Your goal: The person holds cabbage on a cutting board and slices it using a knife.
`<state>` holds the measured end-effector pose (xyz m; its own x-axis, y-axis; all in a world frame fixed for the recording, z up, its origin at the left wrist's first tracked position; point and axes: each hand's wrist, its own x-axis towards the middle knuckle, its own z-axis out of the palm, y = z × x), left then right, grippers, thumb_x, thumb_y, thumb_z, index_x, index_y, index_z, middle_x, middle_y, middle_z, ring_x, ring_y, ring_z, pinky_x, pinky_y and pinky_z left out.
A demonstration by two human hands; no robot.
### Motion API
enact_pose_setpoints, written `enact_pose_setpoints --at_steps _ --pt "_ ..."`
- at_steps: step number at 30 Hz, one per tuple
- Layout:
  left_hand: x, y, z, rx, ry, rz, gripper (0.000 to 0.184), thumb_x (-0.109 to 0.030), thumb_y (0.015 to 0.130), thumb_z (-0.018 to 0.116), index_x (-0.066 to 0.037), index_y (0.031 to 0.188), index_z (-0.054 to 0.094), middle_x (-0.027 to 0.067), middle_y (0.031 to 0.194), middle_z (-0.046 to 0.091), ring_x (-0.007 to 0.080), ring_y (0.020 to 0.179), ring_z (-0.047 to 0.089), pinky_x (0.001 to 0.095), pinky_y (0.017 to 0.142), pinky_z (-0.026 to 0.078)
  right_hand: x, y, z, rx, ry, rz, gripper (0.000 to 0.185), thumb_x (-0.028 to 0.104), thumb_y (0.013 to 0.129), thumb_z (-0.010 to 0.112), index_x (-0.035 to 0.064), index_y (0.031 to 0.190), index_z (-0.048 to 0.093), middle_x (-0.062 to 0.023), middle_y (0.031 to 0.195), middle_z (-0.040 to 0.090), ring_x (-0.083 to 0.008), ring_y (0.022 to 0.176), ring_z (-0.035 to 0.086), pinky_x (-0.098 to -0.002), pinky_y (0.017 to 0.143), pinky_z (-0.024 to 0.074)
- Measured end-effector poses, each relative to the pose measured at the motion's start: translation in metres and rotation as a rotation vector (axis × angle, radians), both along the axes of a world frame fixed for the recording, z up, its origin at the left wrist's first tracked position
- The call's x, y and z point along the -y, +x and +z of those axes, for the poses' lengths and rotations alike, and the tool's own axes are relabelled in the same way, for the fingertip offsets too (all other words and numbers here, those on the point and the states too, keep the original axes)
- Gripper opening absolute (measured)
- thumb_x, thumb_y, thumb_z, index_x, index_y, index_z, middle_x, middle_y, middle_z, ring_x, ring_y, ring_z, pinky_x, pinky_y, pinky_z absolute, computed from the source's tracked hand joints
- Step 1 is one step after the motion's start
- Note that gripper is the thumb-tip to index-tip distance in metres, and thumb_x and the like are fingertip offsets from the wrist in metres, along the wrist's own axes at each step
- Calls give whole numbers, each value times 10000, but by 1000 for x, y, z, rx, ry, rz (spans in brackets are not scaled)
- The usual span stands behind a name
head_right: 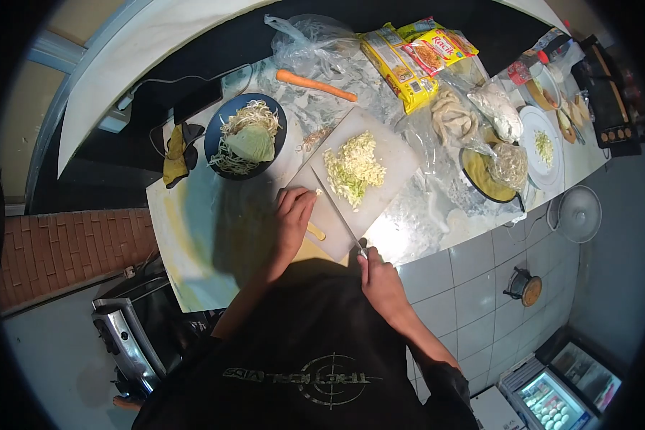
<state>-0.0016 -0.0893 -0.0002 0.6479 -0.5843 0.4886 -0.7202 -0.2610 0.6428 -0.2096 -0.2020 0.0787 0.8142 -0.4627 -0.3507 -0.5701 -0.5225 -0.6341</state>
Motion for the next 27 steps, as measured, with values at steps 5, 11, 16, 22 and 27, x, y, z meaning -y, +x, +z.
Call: enact_pose_setpoints --at_steps 5,11,16,22,27 --pt "0 0 -5 -10 -2 4 194 11 840 718 -37 1025 688 80 1003 638 288 948 595 395 811 494 -4 2 3 -30 -16 19 250 221 1051 505 -28 1028 492 -295 642 612 -506 619 622 -571 522 487" --pt "-2 2 1 -11 26 -6 205 25 839 718 -39 1034 709 86 1005 646 291 930 605 398 796 498 -3 5 -10 -117 -158 76 296 281 1052 497 -14 1072 490 -274 653 639 -479 614 650 -542 536 537" --pt "0 2 0 -26 -4 8 177 -11 835 724 -45 1007 696 77 995 636 287 928 595 400 784 497 -5 22 -21 -162 -301 105 295 306 1050 499 12 1060 477 -253 669 660 -440 615 676 -507 529 558" --pt "1 1 2 -37 1 27 149 -5 843 726 -32 988 704 94 988 639 300 933 599 403 803 495 -3 11 -16 -135 -278 87 269 288 1055 489 21 1047 457 -264 656 644 -474 619 653 -549 537 533" --pt "0 2 2 -42 -26 13 137 -3 841 719 -30 972 693 88 971 629 295 925 587 402 791 491 5 3 -11 -87 -143 -2 243 242 1053 498 3 1042 460 -293 628 605 -523 625 608 -597 545 479"
